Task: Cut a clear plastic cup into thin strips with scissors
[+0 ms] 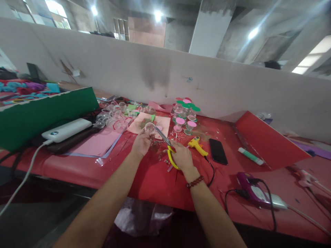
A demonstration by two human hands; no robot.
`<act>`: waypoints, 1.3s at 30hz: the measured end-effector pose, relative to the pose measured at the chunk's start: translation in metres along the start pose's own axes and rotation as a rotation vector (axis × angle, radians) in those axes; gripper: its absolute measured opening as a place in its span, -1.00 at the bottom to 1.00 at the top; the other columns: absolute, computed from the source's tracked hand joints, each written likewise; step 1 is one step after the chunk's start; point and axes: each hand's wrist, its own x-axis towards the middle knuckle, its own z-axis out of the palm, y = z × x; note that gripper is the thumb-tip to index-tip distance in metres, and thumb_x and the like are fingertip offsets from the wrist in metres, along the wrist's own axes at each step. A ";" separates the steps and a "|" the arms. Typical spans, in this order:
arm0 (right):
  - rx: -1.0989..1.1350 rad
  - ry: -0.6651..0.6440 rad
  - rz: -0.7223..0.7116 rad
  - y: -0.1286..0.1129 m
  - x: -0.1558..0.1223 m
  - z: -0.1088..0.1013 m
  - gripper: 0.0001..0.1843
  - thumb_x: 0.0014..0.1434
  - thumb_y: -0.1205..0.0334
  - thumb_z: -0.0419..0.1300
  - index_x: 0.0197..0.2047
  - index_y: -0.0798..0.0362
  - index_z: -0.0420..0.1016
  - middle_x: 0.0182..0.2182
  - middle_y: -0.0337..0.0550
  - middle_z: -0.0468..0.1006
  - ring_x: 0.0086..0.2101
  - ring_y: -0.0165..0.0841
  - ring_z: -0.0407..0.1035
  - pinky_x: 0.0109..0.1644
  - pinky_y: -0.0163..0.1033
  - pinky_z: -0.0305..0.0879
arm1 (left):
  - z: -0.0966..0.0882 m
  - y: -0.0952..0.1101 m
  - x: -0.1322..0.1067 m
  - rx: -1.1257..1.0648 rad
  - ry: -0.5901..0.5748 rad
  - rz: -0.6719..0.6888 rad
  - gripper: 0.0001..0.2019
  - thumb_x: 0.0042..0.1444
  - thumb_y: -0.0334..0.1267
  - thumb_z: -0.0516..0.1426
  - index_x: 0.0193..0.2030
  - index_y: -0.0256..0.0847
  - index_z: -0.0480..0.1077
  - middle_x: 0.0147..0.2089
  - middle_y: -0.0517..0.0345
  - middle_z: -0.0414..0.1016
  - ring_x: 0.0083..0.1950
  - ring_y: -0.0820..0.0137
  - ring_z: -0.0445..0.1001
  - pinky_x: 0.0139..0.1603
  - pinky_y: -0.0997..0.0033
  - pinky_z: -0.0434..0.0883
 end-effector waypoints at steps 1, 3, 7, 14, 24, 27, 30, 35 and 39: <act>0.011 0.002 -0.007 0.000 0.000 0.000 -0.49 0.30 -0.07 -0.01 0.27 -0.13 0.23 0.04 -0.08 0.49 -0.09 -0.28 0.45 -0.09 -0.28 0.30 | 0.000 0.000 0.000 -0.012 0.007 0.003 -0.70 0.03 -0.52 0.12 -0.09 -0.20 0.39 -0.34 0.15 0.50 -0.44 0.53 0.42 -0.33 0.53 0.43; 0.026 0.004 -0.013 0.000 0.000 0.000 -0.49 0.31 -0.07 -0.02 0.26 -0.12 0.24 0.03 -0.08 0.50 -0.08 -0.28 0.45 -0.08 -0.29 0.29 | -0.001 -0.001 0.001 -0.033 0.014 0.007 -0.75 0.04 -0.52 0.12 -0.13 -0.21 0.39 -0.34 0.16 0.49 -0.43 0.53 0.42 -0.30 0.53 0.43; 0.035 -0.006 -0.020 0.001 0.000 -0.002 -0.48 0.31 -0.09 -0.02 0.26 -0.12 0.23 -0.01 -0.08 0.52 -0.07 -0.28 0.44 -0.08 -0.31 0.27 | -0.003 -0.002 0.003 -0.040 -0.015 0.001 -0.79 0.05 -0.49 0.13 -0.15 -0.24 0.40 -0.30 0.12 0.50 -0.41 0.53 0.42 -0.27 0.53 0.44; 0.041 0.001 -0.021 0.004 0.002 0.001 -0.50 0.31 -0.06 -0.01 0.25 -0.13 0.24 -0.02 -0.10 0.51 -0.11 -0.29 0.45 -0.14 -0.31 0.28 | -0.003 -0.004 0.003 -0.005 -0.035 0.052 -0.78 0.01 -0.51 0.17 -0.19 -0.21 0.41 -0.27 0.16 0.53 -0.38 0.55 0.46 -0.24 0.53 0.44; -0.056 0.047 0.066 0.000 0.001 0.000 -0.42 0.27 -0.24 -0.09 0.26 -0.21 0.20 -0.05 -0.11 0.45 -0.16 -0.28 0.44 -0.21 -0.26 0.31 | -0.001 -0.006 0.002 0.032 -0.036 0.045 -0.79 -0.01 -0.51 0.19 -0.21 -0.23 0.39 -0.33 0.18 0.53 -0.39 0.54 0.50 -0.28 0.56 0.44; -0.056 0.060 0.064 -0.001 0.001 0.000 -0.43 0.26 -0.23 -0.05 0.24 -0.19 0.23 -0.04 -0.11 0.45 -0.17 -0.28 0.45 -0.21 -0.26 0.31 | -0.002 -0.006 0.002 0.017 -0.006 0.023 -0.82 0.01 -0.51 0.17 -0.23 -0.26 0.39 -0.36 0.16 0.52 -0.39 0.53 0.50 -0.29 0.56 0.44; -0.057 0.046 0.056 0.000 0.001 0.000 -0.46 0.26 -0.16 0.02 0.24 -0.18 0.23 -0.05 -0.12 0.47 -0.18 -0.29 0.46 -0.21 -0.28 0.30 | -0.001 -0.005 0.002 0.006 0.011 0.001 -0.81 0.05 -0.52 0.13 -0.18 -0.26 0.39 -0.37 0.16 0.51 -0.40 0.53 0.50 -0.30 0.57 0.45; -0.070 0.009 0.050 0.000 0.000 -0.001 -0.47 0.29 -0.13 -0.01 0.25 -0.15 0.21 -0.09 -0.10 0.51 -0.20 -0.29 0.47 -0.23 -0.28 0.29 | 0.002 -0.004 -0.001 0.003 0.021 -0.036 -0.83 0.10 -0.50 0.09 -0.17 -0.30 0.41 -0.35 0.11 0.52 -0.39 0.53 0.50 -0.28 0.58 0.45; -0.062 0.000 0.072 0.001 0.001 -0.002 -0.47 0.27 -0.16 0.00 0.24 -0.17 0.22 -0.08 -0.10 0.52 -0.19 -0.27 0.47 -0.22 -0.27 0.30 | 0.003 -0.005 -0.003 0.050 -0.041 -0.018 -0.82 0.07 -0.48 0.13 -0.16 -0.28 0.42 -0.27 0.08 0.55 -0.37 0.51 0.51 -0.30 0.56 0.45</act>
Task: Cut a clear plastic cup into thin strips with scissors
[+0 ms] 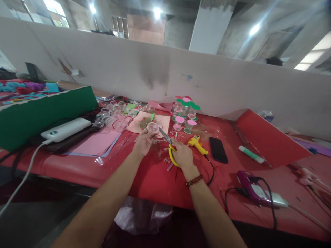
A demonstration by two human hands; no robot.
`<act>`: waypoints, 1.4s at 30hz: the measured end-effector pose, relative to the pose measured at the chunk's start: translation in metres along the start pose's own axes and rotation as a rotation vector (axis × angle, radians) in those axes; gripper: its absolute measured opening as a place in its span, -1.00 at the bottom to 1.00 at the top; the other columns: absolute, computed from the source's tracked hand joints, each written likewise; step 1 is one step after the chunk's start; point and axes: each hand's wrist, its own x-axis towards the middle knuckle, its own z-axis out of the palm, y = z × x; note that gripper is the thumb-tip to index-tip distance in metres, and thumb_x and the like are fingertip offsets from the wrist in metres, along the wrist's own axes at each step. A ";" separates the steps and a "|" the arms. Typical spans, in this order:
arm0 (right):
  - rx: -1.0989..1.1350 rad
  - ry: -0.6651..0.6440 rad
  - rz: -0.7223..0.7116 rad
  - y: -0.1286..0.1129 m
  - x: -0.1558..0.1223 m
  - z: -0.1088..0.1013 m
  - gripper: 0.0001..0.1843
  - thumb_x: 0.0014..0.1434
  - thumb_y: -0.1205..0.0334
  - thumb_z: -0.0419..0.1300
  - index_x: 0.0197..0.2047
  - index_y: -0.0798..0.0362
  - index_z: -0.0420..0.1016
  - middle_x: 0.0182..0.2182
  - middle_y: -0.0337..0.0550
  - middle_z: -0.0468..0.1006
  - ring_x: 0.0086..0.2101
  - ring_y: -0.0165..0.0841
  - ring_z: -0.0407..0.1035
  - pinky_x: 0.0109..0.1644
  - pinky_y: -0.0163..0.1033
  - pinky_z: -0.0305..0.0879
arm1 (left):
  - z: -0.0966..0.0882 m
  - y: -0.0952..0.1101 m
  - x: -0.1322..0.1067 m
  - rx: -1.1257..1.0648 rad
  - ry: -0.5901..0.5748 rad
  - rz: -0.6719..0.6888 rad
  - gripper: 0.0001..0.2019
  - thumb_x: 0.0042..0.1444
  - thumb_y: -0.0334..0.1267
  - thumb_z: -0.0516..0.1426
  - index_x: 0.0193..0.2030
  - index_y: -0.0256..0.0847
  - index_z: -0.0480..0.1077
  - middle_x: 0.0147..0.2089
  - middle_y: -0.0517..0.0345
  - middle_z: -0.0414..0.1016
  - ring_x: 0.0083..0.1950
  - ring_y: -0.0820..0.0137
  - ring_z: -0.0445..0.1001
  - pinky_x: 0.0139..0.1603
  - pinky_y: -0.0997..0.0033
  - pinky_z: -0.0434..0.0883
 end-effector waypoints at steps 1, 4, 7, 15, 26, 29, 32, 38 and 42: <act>0.005 0.007 0.022 0.001 0.000 0.000 -0.47 0.27 -0.16 -0.01 0.24 -0.18 0.22 -0.08 -0.10 0.51 -0.19 -0.27 0.47 -0.22 -0.27 0.30 | 0.000 0.000 0.000 0.011 -0.003 0.009 -0.80 0.05 -0.48 0.14 -0.16 -0.26 0.42 -0.28 0.09 0.55 -0.37 0.51 0.51 -0.31 0.56 0.45; 0.023 0.043 0.093 0.002 0.001 -0.003 -0.44 0.28 -0.19 -0.07 0.27 -0.17 0.19 -0.04 -0.08 0.48 -0.17 -0.25 0.46 -0.19 -0.24 0.31 | -0.001 0.001 0.001 0.012 0.039 0.018 -0.77 0.00 -0.50 0.17 -0.17 -0.23 0.41 -0.32 0.16 0.54 -0.38 0.52 0.51 -0.33 0.56 0.43; 0.024 0.073 0.087 0.000 0.000 -0.005 -0.40 0.27 -0.24 -0.12 0.29 -0.19 0.15 0.03 -0.07 0.42 -0.13 -0.23 0.43 -0.18 -0.21 0.33 | -0.001 0.004 0.001 0.025 0.092 -0.005 -0.75 -0.07 -0.52 0.20 -0.21 -0.21 0.39 -0.37 0.22 0.52 -0.43 0.53 0.49 -0.38 0.58 0.40; -0.018 0.045 0.041 -0.002 -0.001 0.000 -0.42 0.23 -0.26 -0.04 0.22 -0.22 0.20 -0.02 -0.12 0.42 -0.16 -0.26 0.43 -0.20 -0.24 0.31 | -0.003 0.003 0.000 0.034 0.042 -0.001 -0.68 -0.15 -0.52 0.26 -0.22 -0.18 0.38 -0.39 0.29 0.50 -0.45 0.54 0.49 -0.40 0.58 0.39; -0.064 0.021 0.043 -0.002 -0.001 -0.001 -0.46 0.25 -0.13 0.04 0.25 -0.21 0.17 0.00 -0.12 0.42 -0.17 -0.31 0.44 -0.24 -0.28 0.31 | -0.003 0.000 0.001 0.006 0.043 -0.003 -0.71 -0.11 -0.58 0.21 -0.24 -0.21 0.41 -0.40 0.24 0.52 -0.43 0.55 0.50 -0.36 0.60 0.42; -0.063 0.017 0.040 -0.002 -0.002 -0.001 -0.48 0.26 -0.11 0.04 0.25 -0.21 0.18 -0.02 -0.12 0.44 -0.20 -0.31 0.45 -0.24 -0.28 0.31 | -0.004 0.000 0.002 0.005 0.052 -0.021 -0.71 -0.09 -0.58 0.20 -0.22 -0.21 0.41 -0.38 0.24 0.53 -0.46 0.55 0.49 -0.40 0.60 0.42; -0.044 0.015 0.025 -0.001 -0.001 0.000 -0.49 0.26 -0.11 0.04 0.24 -0.20 0.20 -0.04 -0.13 0.47 -0.19 -0.31 0.46 -0.24 -0.29 0.31 | -0.003 0.000 0.001 0.010 0.053 -0.019 -0.69 -0.09 -0.57 0.21 -0.18 -0.20 0.41 -0.37 0.24 0.53 -0.47 0.57 0.48 -0.42 0.62 0.41; -0.033 0.019 -0.001 -0.001 -0.001 0.000 -0.46 0.28 -0.12 0.01 0.27 -0.19 0.18 -0.03 -0.13 0.48 -0.17 -0.30 0.46 -0.22 -0.28 0.32 | -0.002 0.000 0.001 -0.028 0.070 -0.015 -0.77 -0.03 -0.57 0.16 -0.24 -0.25 0.41 -0.36 0.20 0.54 -0.47 0.58 0.46 -0.39 0.63 0.43; -0.027 -0.007 -0.003 -0.003 -0.002 -0.003 -0.42 0.27 -0.19 -0.02 0.27 -0.17 0.19 -0.04 -0.08 0.49 -0.18 -0.30 0.47 -0.21 -0.29 0.30 | -0.004 -0.001 0.004 -0.038 0.079 -0.016 -0.77 -0.04 -0.60 0.14 -0.25 -0.26 0.40 -0.36 0.18 0.54 -0.46 0.56 0.47 -0.38 0.62 0.44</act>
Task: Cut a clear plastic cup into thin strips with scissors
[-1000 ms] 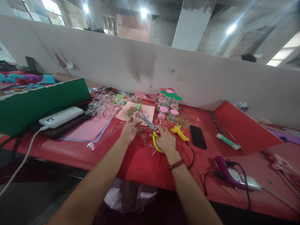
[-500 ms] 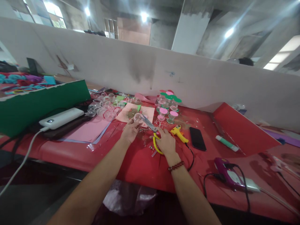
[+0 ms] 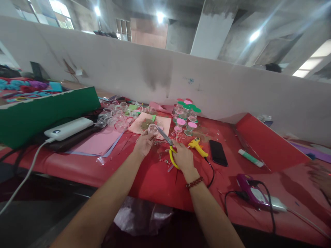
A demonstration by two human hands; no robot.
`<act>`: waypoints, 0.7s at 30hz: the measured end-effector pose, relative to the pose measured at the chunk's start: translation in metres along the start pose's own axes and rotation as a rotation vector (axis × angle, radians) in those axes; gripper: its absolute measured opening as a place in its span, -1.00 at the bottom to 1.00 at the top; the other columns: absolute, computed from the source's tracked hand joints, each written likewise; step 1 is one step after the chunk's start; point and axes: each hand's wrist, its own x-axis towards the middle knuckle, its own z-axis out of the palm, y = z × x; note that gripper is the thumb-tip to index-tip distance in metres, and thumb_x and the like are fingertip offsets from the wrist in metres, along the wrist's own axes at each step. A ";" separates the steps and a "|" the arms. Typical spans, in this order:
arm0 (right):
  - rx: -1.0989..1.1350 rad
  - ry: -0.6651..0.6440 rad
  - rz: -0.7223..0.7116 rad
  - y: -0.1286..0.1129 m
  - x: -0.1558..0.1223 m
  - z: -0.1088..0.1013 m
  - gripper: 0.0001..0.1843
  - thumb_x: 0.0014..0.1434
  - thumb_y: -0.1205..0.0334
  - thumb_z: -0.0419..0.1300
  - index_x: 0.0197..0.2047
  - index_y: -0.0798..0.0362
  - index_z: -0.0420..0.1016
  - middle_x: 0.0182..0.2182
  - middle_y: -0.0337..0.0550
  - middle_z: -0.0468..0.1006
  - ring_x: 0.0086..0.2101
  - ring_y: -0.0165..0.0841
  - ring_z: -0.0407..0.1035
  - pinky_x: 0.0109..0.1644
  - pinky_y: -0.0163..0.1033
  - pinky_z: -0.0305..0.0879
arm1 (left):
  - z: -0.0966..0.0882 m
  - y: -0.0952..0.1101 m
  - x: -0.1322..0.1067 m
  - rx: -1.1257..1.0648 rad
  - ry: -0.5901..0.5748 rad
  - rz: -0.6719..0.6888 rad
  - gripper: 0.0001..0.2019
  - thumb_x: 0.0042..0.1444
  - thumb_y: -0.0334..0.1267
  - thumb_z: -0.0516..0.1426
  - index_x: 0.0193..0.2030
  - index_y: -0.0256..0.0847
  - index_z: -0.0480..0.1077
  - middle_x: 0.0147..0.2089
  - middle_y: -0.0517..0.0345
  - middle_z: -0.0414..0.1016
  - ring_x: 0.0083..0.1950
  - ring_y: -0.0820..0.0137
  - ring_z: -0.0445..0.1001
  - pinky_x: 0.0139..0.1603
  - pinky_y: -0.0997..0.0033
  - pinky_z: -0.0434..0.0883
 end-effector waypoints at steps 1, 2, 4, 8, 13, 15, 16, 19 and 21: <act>-0.001 -0.002 0.001 -0.001 0.000 -0.001 -0.41 0.26 -0.21 -0.02 0.27 -0.16 0.19 -0.04 -0.08 0.50 -0.18 -0.29 0.47 -0.21 -0.29 0.30 | -0.001 0.000 0.001 -0.004 0.006 -0.001 -0.78 -0.04 -0.60 0.14 -0.26 -0.27 0.40 -0.36 0.17 0.54 -0.45 0.55 0.48 -0.38 0.62 0.44; -0.003 -0.003 0.001 -0.001 0.000 -0.001 -0.40 0.25 -0.22 -0.02 0.27 -0.16 0.19 -0.05 -0.07 0.50 -0.18 -0.29 0.47 -0.21 -0.29 0.30 | -0.001 0.000 0.001 -0.008 0.013 -0.001 -0.78 -0.04 -0.60 0.14 -0.26 -0.27 0.40 -0.37 0.17 0.54 -0.45 0.55 0.49 -0.37 0.61 0.45; -0.008 -0.009 0.007 -0.002 0.000 -0.002 -0.38 0.25 -0.24 -0.03 0.28 -0.15 0.18 -0.06 -0.07 0.50 -0.17 -0.28 0.48 -0.20 -0.29 0.30 | -0.002 -0.001 0.002 -0.016 0.023 0.000 -0.80 -0.03 -0.59 0.15 -0.28 -0.26 0.38 -0.38 0.19 0.52 -0.44 0.55 0.49 -0.36 0.61 0.45; -0.022 -0.024 0.013 -0.003 -0.001 -0.002 -0.40 0.28 -0.20 -0.06 0.30 -0.15 0.15 -0.04 -0.04 0.50 -0.16 -0.29 0.48 -0.19 -0.29 0.30 | -0.001 0.000 0.002 -0.025 0.026 0.000 -0.81 -0.02 -0.57 0.15 -0.28 -0.24 0.38 -0.41 0.21 0.50 -0.44 0.54 0.49 -0.35 0.60 0.46; -0.017 -0.028 -0.013 -0.004 -0.003 -0.003 -0.42 0.30 -0.16 -0.06 0.30 -0.13 0.15 -0.08 -0.05 0.53 -0.19 -0.29 0.48 -0.20 -0.29 0.29 | -0.002 0.001 0.002 -0.040 0.022 0.001 -0.82 0.00 -0.56 0.15 -0.26 -0.26 0.39 -0.41 0.21 0.49 -0.46 0.55 0.46 -0.36 0.61 0.46; -0.010 -0.033 -0.020 -0.003 -0.003 -0.003 -0.43 0.30 -0.15 -0.06 0.29 -0.12 0.16 -0.07 -0.05 0.53 -0.18 -0.30 0.48 -0.20 -0.30 0.29 | -0.003 0.001 0.004 -0.046 0.014 0.007 -0.82 0.02 -0.53 0.15 -0.23 -0.26 0.40 -0.40 0.20 0.49 -0.48 0.56 0.45 -0.38 0.61 0.46; -0.002 -0.029 -0.025 -0.003 -0.003 -0.003 -0.44 0.31 -0.15 -0.07 0.28 -0.12 0.17 -0.08 -0.05 0.54 -0.17 -0.29 0.48 -0.20 -0.30 0.28 | -0.003 0.001 0.004 -0.050 0.012 0.009 -0.82 0.03 -0.52 0.15 -0.21 -0.26 0.40 -0.40 0.20 0.50 -0.48 0.57 0.44 -0.38 0.61 0.46; 0.039 -0.016 -0.046 -0.001 -0.002 0.000 -0.45 0.31 -0.15 -0.09 0.27 -0.10 0.19 -0.14 -0.06 0.56 -0.18 -0.29 0.48 -0.21 -0.31 0.26 | -0.003 0.001 0.004 -0.066 0.001 0.000 -0.82 0.06 -0.51 0.12 -0.18 -0.27 0.40 -0.40 0.18 0.50 -0.48 0.57 0.44 -0.37 0.60 0.47; 0.058 -0.017 -0.042 0.000 -0.001 0.001 -0.46 0.32 -0.13 -0.08 0.27 -0.09 0.19 -0.17 -0.07 0.57 -0.20 -0.30 0.48 -0.22 -0.32 0.26 | -0.003 0.000 0.003 -0.066 -0.023 -0.019 -0.82 0.07 -0.52 0.11 -0.18 -0.29 0.40 -0.39 0.16 0.50 -0.45 0.55 0.46 -0.35 0.59 0.47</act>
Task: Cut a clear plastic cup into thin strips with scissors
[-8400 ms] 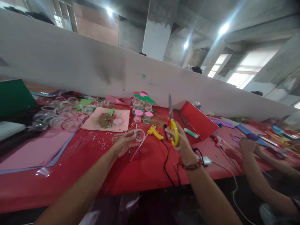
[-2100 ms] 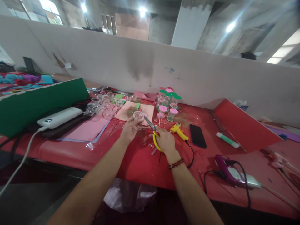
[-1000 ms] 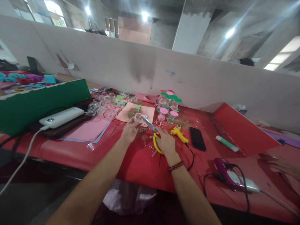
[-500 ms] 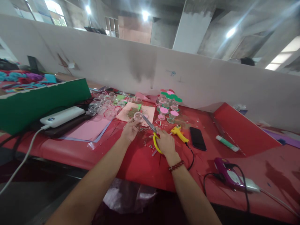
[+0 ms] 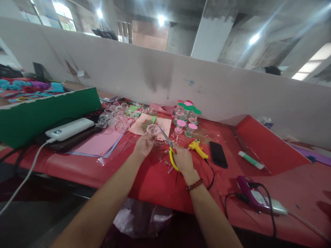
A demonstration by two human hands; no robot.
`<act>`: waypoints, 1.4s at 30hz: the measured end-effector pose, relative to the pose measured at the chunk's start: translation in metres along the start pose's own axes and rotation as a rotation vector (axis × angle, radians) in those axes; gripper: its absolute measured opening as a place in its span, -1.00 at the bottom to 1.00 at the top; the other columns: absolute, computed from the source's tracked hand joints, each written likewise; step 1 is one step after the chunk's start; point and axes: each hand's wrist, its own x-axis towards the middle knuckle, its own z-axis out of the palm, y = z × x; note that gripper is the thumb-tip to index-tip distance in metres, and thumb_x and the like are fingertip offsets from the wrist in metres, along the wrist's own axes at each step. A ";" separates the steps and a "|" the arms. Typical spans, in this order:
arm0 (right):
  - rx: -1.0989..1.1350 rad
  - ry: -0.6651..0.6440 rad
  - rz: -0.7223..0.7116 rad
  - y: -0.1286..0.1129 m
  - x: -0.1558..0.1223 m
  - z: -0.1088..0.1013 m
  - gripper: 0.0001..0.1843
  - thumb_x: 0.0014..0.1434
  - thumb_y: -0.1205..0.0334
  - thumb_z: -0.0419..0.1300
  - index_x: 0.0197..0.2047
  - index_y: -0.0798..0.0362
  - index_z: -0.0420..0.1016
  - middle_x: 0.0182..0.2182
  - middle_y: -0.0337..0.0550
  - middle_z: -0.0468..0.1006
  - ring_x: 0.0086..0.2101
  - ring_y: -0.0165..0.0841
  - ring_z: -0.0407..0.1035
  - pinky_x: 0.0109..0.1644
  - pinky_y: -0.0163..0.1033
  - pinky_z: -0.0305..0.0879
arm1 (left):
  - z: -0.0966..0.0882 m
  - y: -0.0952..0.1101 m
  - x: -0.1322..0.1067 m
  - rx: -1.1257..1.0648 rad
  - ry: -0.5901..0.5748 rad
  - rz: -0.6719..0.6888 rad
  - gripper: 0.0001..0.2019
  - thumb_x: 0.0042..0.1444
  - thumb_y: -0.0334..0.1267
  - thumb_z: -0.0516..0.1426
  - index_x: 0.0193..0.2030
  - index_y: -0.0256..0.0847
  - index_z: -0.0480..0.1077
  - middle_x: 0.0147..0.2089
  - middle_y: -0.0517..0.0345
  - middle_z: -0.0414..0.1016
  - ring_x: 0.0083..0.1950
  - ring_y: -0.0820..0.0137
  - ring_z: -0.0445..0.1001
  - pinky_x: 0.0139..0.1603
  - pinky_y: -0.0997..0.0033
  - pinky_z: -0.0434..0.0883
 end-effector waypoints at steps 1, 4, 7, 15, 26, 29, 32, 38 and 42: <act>0.005 0.004 0.005 0.001 0.000 0.000 -0.46 0.32 -0.12 -0.07 0.27 -0.10 0.19 -0.17 -0.08 0.57 -0.20 -0.31 0.48 -0.22 -0.32 0.26 | 0.000 0.000 -0.001 0.003 -0.015 -0.004 -0.82 0.06 -0.53 0.10 -0.19 -0.29 0.40 -0.39 0.15 0.50 -0.44 0.54 0.48 -0.34 0.58 0.48; -0.011 0.027 0.040 0.001 0.001 -0.001 -0.48 0.32 -0.09 -0.07 0.28 -0.13 0.17 -0.08 -0.08 0.53 -0.17 -0.31 0.47 -0.21 -0.31 0.27 | 0.001 0.000 -0.002 0.015 -0.031 0.008 -0.79 0.04 -0.56 0.10 -0.20 -0.27 0.39 -0.35 0.14 0.51 -0.41 0.52 0.50 -0.31 0.57 0.47; -0.057 0.036 0.093 -0.002 0.001 -0.006 -0.44 0.31 -0.14 -0.09 0.31 -0.16 0.12 0.03 -0.05 0.45 -0.13 -0.28 0.44 -0.19 -0.27 0.30 | 0.001 0.001 -0.002 0.023 -0.002 0.018 -0.80 0.02 -0.55 0.14 -0.21 -0.24 0.38 -0.37 0.17 0.50 -0.40 0.53 0.50 -0.30 0.57 0.46; -0.080 0.045 0.070 -0.007 -0.002 -0.008 -0.46 0.26 -0.18 -0.04 0.25 -0.22 0.19 0.01 -0.11 0.41 -0.17 -0.28 0.44 -0.23 -0.26 0.33 | -0.002 0.002 -0.002 0.019 -0.019 0.009 -0.77 -0.01 -0.55 0.16 -0.21 -0.23 0.37 -0.39 0.19 0.49 -0.39 0.51 0.51 -0.31 0.55 0.47; 0.008 0.078 0.030 0.000 -0.001 0.000 -0.47 0.27 -0.12 0.01 0.26 -0.20 0.20 -0.05 -0.13 0.49 -0.17 -0.30 0.45 -0.21 -0.30 0.30 | -0.002 0.001 -0.001 -0.016 0.001 -0.009 -0.90 0.08 -0.51 0.10 -0.31 -0.26 0.36 -0.43 0.15 0.46 -0.39 0.51 0.49 -0.29 0.55 0.48; 0.017 0.059 0.041 -0.001 -0.001 -0.001 -0.45 0.27 -0.14 0.00 0.28 -0.18 0.19 -0.02 -0.11 0.49 -0.15 -0.29 0.45 -0.19 -0.29 0.30 | -0.002 0.001 -0.001 -0.023 -0.004 -0.006 -0.89 0.11 -0.52 0.08 -0.28 -0.27 0.37 -0.41 0.13 0.48 -0.39 0.51 0.50 -0.30 0.56 0.48; 0.017 0.052 0.034 0.000 0.000 0.001 -0.43 0.28 -0.12 0.00 0.30 -0.18 0.16 0.01 -0.10 0.48 -0.14 -0.30 0.45 -0.18 -0.29 0.31 | -0.002 0.000 -0.001 -0.036 -0.015 -0.002 -0.87 0.12 -0.52 0.07 -0.24 -0.29 0.38 -0.39 0.12 0.49 -0.37 0.50 0.51 -0.29 0.56 0.49; 0.005 0.050 0.025 0.001 0.000 0.002 -0.43 0.28 -0.11 0.00 0.31 -0.18 0.15 -0.01 -0.11 0.50 -0.18 -0.30 0.47 -0.20 -0.28 0.31 | 0.000 0.000 -0.002 -0.027 -0.016 -0.002 -0.85 0.09 -0.53 0.09 -0.22 -0.28 0.39 -0.38 0.13 0.50 -0.38 0.51 0.51 -0.29 0.57 0.48; 0.027 0.037 0.022 -0.002 -0.002 -0.001 -0.45 0.29 -0.10 -0.01 0.30 -0.15 0.17 -0.04 -0.08 0.52 -0.17 -0.29 0.47 -0.19 -0.29 0.29 | 0.000 0.001 -0.002 -0.013 -0.024 0.008 -0.83 0.08 -0.53 0.10 -0.20 -0.27 0.39 -0.36 0.13 0.51 -0.37 0.52 0.50 -0.29 0.56 0.46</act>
